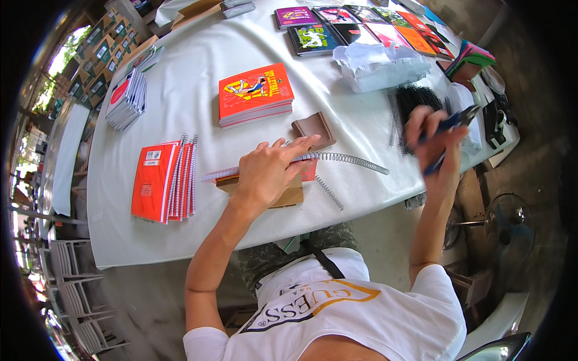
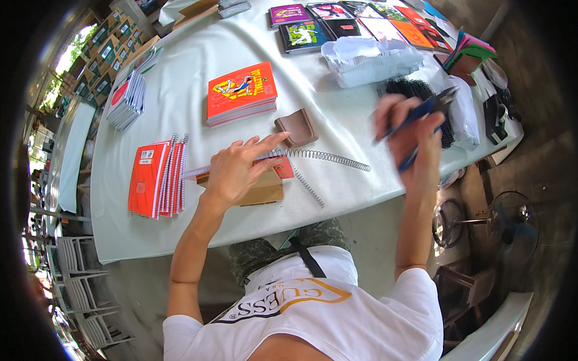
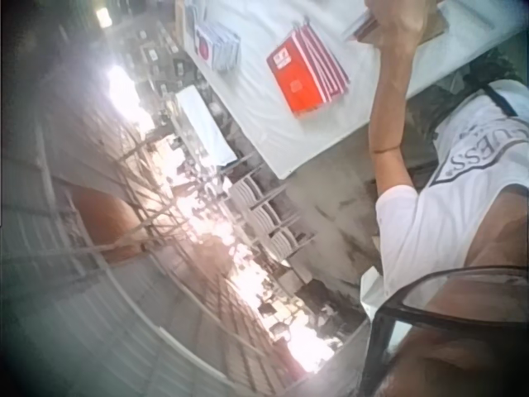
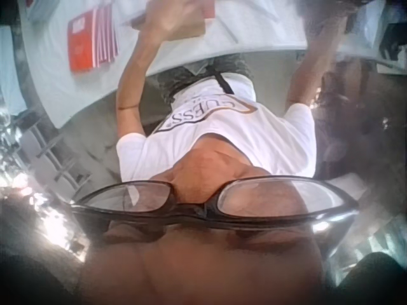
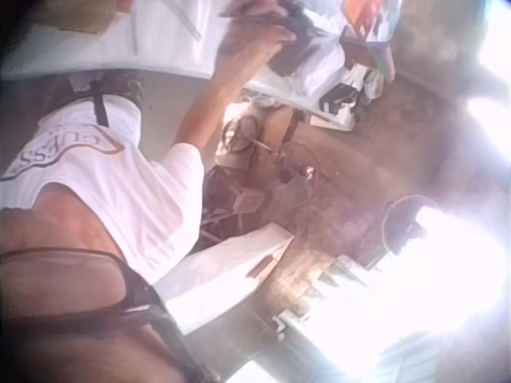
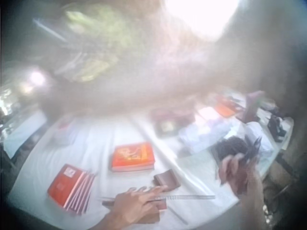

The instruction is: The person inserts a spiral coil into the holes of a notebook by hand and uses pliers to cut and bend the ends of the coil.

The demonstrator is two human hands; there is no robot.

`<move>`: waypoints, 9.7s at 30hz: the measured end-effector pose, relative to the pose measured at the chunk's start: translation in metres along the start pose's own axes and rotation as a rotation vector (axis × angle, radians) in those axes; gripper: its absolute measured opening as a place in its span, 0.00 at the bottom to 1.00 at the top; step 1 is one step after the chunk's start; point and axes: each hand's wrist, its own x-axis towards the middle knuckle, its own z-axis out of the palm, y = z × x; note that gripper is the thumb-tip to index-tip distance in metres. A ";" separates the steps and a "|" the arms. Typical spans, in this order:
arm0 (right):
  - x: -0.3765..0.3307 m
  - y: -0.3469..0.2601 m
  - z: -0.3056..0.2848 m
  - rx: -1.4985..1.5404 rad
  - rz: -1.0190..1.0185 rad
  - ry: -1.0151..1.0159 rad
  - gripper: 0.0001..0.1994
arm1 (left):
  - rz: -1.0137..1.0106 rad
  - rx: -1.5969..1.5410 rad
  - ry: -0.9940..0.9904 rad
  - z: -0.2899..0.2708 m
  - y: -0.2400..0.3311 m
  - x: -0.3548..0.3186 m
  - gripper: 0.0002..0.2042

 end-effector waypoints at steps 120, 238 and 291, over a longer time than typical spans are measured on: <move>0.112 0.164 0.122 -0.383 0.220 -1.223 0.27 | -0.286 -1.174 0.688 0.026 -0.089 -0.069 0.52; 0.199 0.275 0.014 -1.222 0.578 -0.160 0.22 | -0.242 -0.214 0.429 -0.051 -0.207 -0.136 0.36; 0.002 0.070 0.055 -0.790 0.064 -0.319 0.09 | 0.115 0.048 0.343 0.010 -0.004 -0.010 0.23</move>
